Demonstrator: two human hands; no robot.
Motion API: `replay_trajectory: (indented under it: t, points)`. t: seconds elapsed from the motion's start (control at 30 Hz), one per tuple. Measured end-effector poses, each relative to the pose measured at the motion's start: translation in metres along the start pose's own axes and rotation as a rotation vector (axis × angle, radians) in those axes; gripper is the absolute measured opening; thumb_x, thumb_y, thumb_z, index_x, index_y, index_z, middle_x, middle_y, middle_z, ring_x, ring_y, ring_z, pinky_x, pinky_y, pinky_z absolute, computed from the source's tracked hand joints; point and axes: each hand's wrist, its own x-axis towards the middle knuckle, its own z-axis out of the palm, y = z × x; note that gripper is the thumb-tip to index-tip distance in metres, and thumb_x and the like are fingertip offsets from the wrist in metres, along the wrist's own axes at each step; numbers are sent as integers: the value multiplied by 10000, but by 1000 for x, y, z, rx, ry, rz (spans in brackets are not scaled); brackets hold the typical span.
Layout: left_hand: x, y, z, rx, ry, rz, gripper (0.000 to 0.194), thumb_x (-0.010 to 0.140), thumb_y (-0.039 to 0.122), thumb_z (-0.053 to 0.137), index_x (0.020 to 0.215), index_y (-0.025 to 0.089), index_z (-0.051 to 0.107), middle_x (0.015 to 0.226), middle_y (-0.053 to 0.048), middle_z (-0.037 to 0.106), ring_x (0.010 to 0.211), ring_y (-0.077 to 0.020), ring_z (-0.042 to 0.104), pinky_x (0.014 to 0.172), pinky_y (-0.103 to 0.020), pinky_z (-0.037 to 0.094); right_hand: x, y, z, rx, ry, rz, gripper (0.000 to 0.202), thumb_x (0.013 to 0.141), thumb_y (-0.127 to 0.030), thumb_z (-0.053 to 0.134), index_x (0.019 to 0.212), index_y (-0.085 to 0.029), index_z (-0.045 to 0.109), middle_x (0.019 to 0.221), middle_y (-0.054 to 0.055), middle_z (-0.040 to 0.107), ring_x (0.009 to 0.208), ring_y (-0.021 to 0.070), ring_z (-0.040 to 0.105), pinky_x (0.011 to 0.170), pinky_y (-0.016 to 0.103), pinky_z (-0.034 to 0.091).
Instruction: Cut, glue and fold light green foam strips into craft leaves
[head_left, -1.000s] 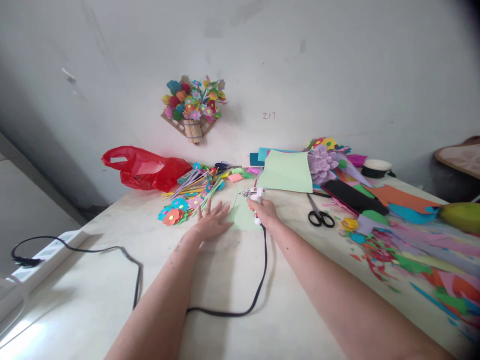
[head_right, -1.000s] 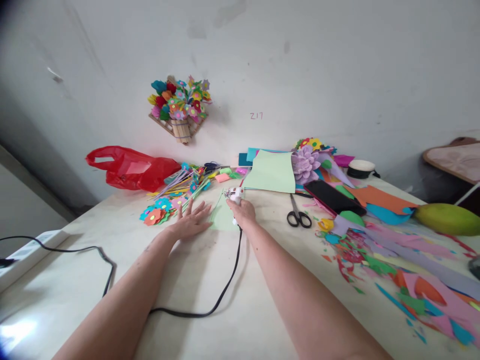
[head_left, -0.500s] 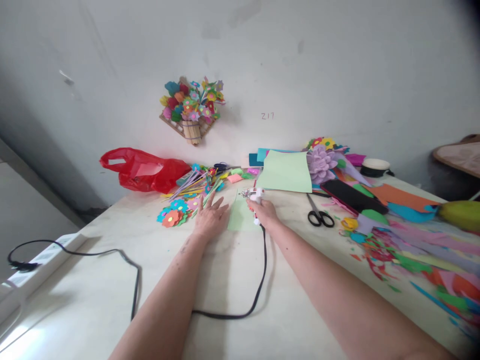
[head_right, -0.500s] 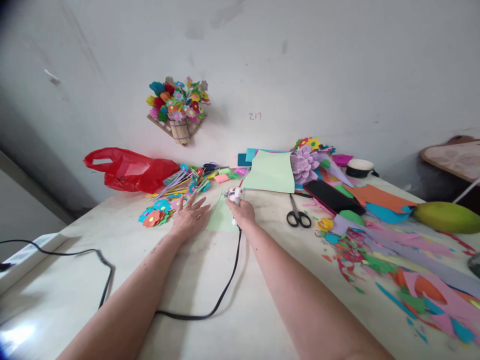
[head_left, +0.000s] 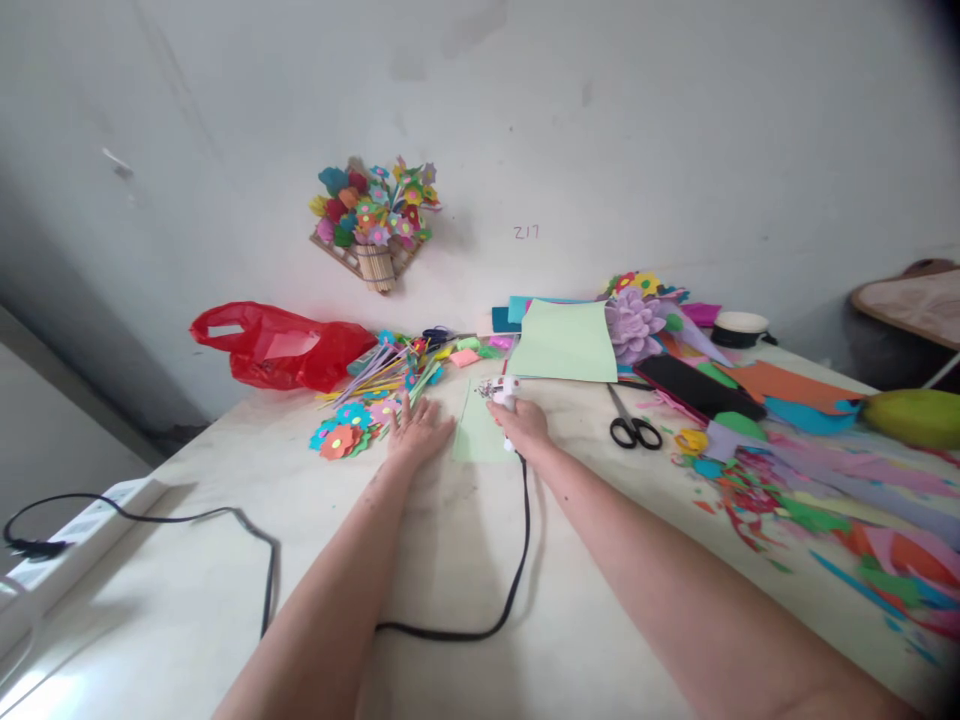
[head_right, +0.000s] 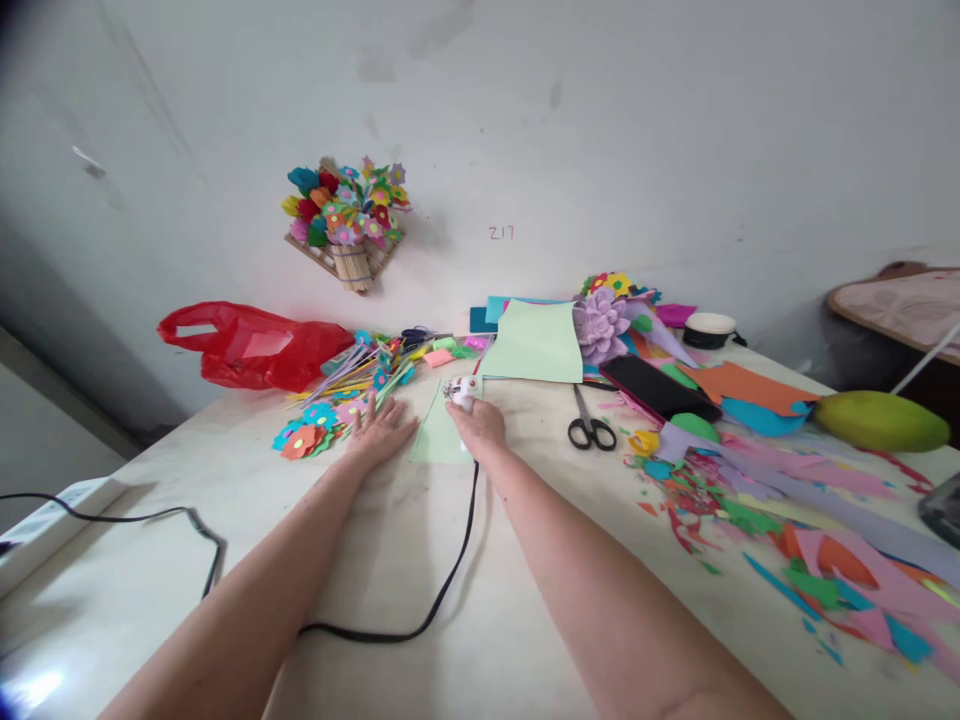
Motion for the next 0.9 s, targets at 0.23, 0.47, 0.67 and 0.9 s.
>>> replay_trajectory:
  t: [0.23,0.47,0.67,0.9]
  points:
    - [4,5,0,-3,45,-71,695,721,652,247,1290,266,347,1432,-20,151,1282,-284,-140,999,-574,-41,-1,-3,-1,-45,13,-6,322,731,-448,496,650,-175,647,582,47,633,632,160,588,549,216,380]
    - [3,4,1,-15,39,-34,699,716,662,248,1297,280,325,1432,-7,153,1277,-276,-164,984,-588,-58,-1,-4,-1,-50,11,2,320,730,-449,502,649,-175,647,591,50,639,636,164,586,546,219,372]
    - [4,3,2,-15,31,-36,701,715,663,262,1303,284,315,1429,-9,162,1275,-276,-167,987,-585,-47,-1,-5,-1,-35,12,-15,297,732,-433,505,664,-181,648,583,38,634,640,160,584,555,217,372]
    - [3,2,1,-17,23,-3,701,732,654,243,1312,263,305,1428,-17,162,1273,-312,-150,958,-616,-55,-1,-4,-1,-22,17,-7,296,726,-433,512,653,-179,646,582,44,630,649,165,581,549,217,364]
